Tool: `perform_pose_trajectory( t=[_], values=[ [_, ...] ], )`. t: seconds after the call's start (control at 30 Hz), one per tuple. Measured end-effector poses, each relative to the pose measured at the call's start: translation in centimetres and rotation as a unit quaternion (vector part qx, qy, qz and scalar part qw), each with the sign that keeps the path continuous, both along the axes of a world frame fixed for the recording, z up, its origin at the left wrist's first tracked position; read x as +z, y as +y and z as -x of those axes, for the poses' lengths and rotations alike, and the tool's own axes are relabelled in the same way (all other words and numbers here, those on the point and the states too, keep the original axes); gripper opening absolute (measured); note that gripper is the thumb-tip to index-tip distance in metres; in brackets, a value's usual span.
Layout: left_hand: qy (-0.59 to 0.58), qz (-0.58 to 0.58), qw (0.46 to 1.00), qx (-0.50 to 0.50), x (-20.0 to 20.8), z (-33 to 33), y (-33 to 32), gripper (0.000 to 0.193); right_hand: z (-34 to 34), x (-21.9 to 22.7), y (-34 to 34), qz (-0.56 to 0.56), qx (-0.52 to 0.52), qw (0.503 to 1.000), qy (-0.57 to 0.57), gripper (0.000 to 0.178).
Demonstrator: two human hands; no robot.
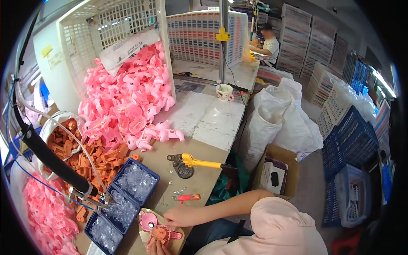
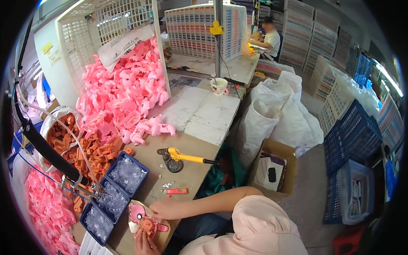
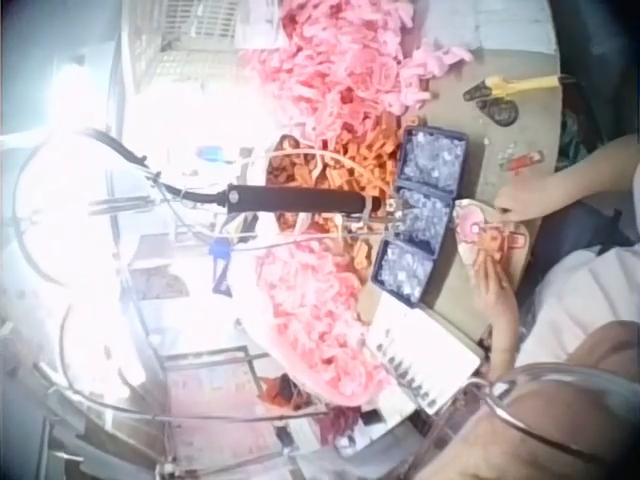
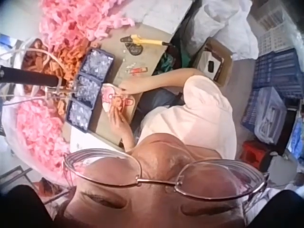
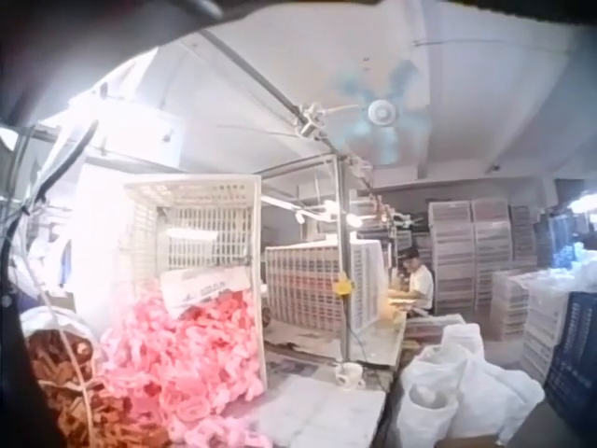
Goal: Assembling a pink toy pony by soldering internal wires and joining the plastic housing components.
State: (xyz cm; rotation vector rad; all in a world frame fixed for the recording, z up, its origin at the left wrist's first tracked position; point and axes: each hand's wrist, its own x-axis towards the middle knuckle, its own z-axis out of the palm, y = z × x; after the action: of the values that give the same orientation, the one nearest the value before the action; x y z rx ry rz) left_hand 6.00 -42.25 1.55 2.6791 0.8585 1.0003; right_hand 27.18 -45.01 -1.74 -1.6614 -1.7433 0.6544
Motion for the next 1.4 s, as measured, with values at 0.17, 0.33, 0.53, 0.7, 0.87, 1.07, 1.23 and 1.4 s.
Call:
perform_pose_trajectory(
  t=[0.17,0.33,0.53,0.7,0.87,1.07,1.23,1.4],
  values=[
    [0.091,0.042,0.993,0.064,-2.0,0.4,0.4,0.031,1.2,-0.1,-3.9,-0.176,0.015,0.965,-0.192,0.006],
    [0.051,0.002,0.998,0.034,-1.1,-1.2,1.5,0.030,0.6,3.5,-4.4,0.105,-0.054,0.987,0.112,0.012],
    [0.035,0.005,0.998,0.060,-2.3,0.2,0.7,0.031,-0.1,3.1,-2.1,0.036,-0.065,0.991,0.115,0.008],
    [0.034,0.026,0.997,0.060,-1.8,0.6,0.2,0.034,1.7,1.4,-5.0,-0.100,0.020,0.978,-0.180,0.014],
    [0.062,0.022,0.998,-0.015,-1.0,-0.1,1.1,0.035,1.8,2.5,-5.9,0.077,-0.036,0.996,0.041,0.012],
    [0.137,-0.066,0.988,-0.039,-0.1,-0.2,1.1,0.037,0.0,4.9,0.2,0.086,-0.080,0.991,0.065,0.013],
    [0.166,-0.060,0.983,-0.058,0.3,-0.7,1.1,0.039,0.3,3.5,1.3,-0.061,0.053,0.995,-0.053,0.011],
    [0.139,-0.037,0.986,-0.082,-0.1,-0.2,1.5,0.040,-0.9,4.7,2.0,0.107,0.003,0.987,0.119,0.014]
  ],
)
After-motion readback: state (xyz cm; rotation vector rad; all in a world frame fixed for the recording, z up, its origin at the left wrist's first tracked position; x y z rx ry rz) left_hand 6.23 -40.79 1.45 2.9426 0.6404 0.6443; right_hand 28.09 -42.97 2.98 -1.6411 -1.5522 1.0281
